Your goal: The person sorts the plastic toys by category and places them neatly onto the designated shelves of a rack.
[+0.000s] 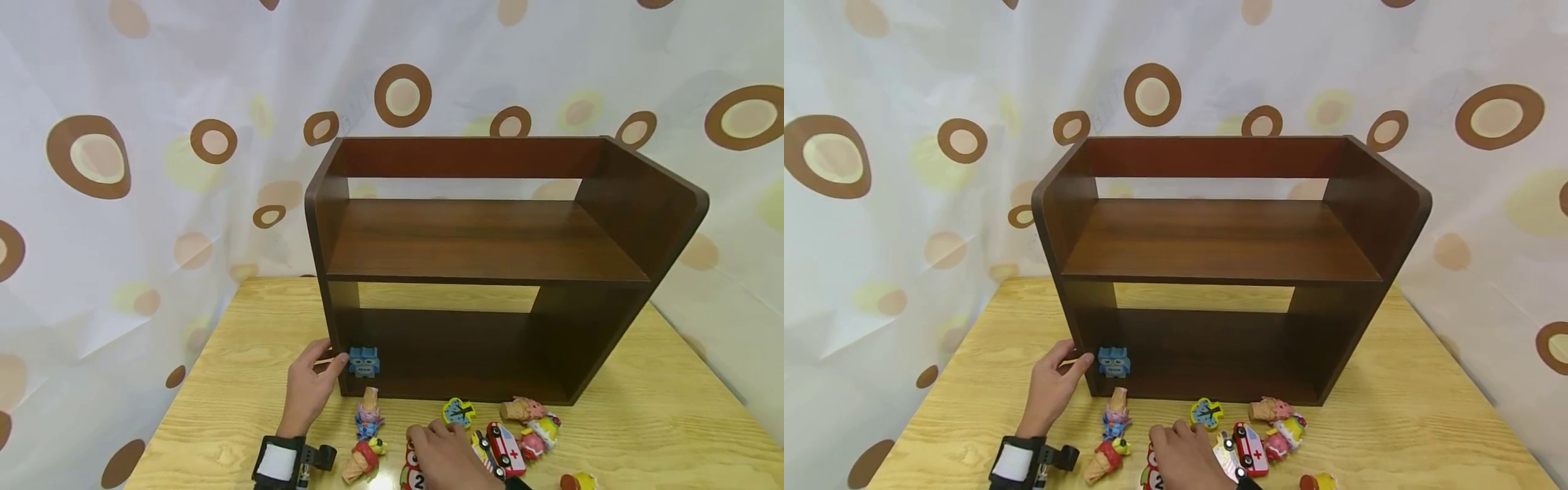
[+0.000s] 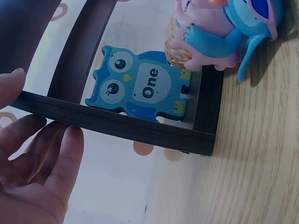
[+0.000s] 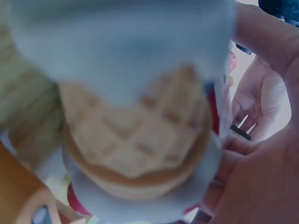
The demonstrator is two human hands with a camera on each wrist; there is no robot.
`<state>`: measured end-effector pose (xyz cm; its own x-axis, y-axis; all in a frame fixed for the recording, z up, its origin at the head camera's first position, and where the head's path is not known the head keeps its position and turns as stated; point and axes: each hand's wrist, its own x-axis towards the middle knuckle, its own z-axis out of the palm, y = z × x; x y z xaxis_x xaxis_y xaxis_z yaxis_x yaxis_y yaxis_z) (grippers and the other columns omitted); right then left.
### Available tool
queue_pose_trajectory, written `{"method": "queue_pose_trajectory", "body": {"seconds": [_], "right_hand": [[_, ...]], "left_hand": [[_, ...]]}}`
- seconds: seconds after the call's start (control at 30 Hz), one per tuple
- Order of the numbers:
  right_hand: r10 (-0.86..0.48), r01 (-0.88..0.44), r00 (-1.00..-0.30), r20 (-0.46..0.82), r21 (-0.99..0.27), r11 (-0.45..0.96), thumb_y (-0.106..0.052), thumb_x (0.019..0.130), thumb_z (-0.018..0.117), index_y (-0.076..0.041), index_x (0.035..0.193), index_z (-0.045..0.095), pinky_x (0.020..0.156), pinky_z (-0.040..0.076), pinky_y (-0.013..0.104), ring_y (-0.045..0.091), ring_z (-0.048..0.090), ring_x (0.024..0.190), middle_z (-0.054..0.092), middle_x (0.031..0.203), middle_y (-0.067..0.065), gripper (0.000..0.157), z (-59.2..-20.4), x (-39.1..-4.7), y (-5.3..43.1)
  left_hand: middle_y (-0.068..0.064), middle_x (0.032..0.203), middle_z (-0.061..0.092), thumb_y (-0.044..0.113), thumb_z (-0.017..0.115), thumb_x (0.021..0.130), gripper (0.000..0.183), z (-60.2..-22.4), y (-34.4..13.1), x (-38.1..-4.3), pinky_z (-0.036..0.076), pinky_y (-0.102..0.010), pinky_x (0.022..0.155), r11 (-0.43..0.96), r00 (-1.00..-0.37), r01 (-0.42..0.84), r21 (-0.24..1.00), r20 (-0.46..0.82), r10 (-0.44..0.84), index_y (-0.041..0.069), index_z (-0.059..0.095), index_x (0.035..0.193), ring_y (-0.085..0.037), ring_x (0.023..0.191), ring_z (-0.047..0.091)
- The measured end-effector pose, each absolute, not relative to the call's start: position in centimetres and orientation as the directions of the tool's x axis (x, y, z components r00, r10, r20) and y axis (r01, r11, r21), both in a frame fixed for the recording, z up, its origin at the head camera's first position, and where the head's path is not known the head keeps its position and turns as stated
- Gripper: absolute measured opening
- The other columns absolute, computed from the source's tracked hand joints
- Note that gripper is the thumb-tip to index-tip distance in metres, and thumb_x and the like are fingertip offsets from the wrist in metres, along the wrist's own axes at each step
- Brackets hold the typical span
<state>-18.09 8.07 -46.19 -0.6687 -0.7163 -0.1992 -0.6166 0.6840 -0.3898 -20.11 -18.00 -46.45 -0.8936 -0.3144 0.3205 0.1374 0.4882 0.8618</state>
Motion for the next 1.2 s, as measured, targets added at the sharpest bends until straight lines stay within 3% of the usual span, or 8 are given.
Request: {"method": "queue_pose_trajectory", "body": {"seconds": [0.17,0.4,0.53,0.7,0.9,1.07,1.2], "right_hand": [[-0.733,-0.629,-0.652,-0.195,-0.401,0.666,-0.076,0.077,0.063,-0.017,0.13,0.048,0.081,0.05,0.047,0.017,0.058,0.102,0.064,0.118,0.0,0.081,-46.2,-18.2,7.6],[-0.772,-0.629,-0.609,-0.182,-0.483,0.61,-0.029,0.09,0.074,-0.018,0.126,0.051,0.077,0.053,0.026,0.003,0.057,0.094,0.062,0.114,-0.006,0.044,-45.7,-18.6,7.0],[-0.776,-0.612,-0.609,-0.166,-0.523,0.593,-0.025,0.091,0.072,-0.019,0.126,0.054,0.08,0.054,0.026,0.003,0.057,0.098,0.063,0.117,-0.005,0.039,-45.2,-18.8,7.1],[-0.761,-0.594,-0.647,-0.048,-0.593,0.543,-0.021,0.095,0.066,-0.018,0.129,0.054,0.08,0.054,0.027,0.003,0.057,0.098,0.063,0.119,-0.003,0.036,-44.1,-19.4,7.7],[-0.718,-0.627,-0.68,0.148,-0.625,0.465,-0.008,0.093,0.063,-0.014,0.125,0.057,0.066,0.048,0.02,0.003,0.058,0.082,0.067,0.117,0.004,0.032,-42.4,-21.5,7.8],[-0.615,-0.581,-0.765,0.191,-0.617,0.531,-0.01,0.09,0.07,-0.011,0.118,0.063,0.068,0.053,0.02,0.011,0.066,0.088,0.07,0.111,0.005,0.03,-41.4,-23.8,7.1],[-0.575,-0.58,-0.785,0.231,-0.603,0.548,-0.009,0.087,0.072,-0.01,0.113,0.065,0.064,0.05,0.018,0.009,0.063,0.081,0.071,0.105,0.006,0.027,-41.0,-25.5,6.4]], "left_hand": [[-0.009,0.119,0.07,0.018,0.072,0.091,0.033,-46.5,-18.1,-20.0,0.058,-0.045,0.091,0.478,-0.893,0.14,0.867,0.319,-0.318,0.011,0.069,0.123,-0.028,0.107,0.068],[-0.009,0.12,0.07,0.017,0.072,0.091,0.032,-46.5,-18.2,-19.9,0.059,-0.045,0.09,0.471,-0.888,0.148,0.87,0.327,-0.324,0.011,0.069,0.122,-0.029,0.107,0.068],[-0.009,0.12,0.07,0.016,0.072,0.091,0.032,-46.6,-18.1,-19.8,0.059,-0.044,0.091,0.471,-0.889,0.138,0.871,0.319,-0.329,0.011,0.069,0.122,-0.028,0.107,0.068],[-0.008,0.12,0.07,0.017,0.071,0.091,0.032,-46.7,-18.1,-19.9,0.058,-0.041,0.091,0.465,-0.892,0.13,0.876,0.308,-0.331,0.012,0.069,0.123,-0.027,0.108,0.067],[-0.007,0.119,0.07,0.017,0.071,0.091,0.031,-46.5,-18.1,-20.0,0.059,-0.039,0.09,0.466,-0.891,0.141,0.873,0.318,-0.325,0.012,0.069,0.122,-0.027,0.107,0.067],[-0.008,0.119,0.07,0.017,0.072,0.091,0.032,-46.6,-18.0,-20.1,0.059,-0.039,0.09,0.467,-0.89,0.155,0.871,0.328,-0.316,0.011,0.069,0.122,-0.027,0.107,0.067],[-0.008,0.119,0.07,0.017,0.072,0.091,0.032,-46.6,-18.0,-20.2,0.058,-0.043,0.091,0.46,-0.89,0.16,0.873,0.329,-0.316,0.011,0.069,0.122,-0.028,0.108,0.067]]}}
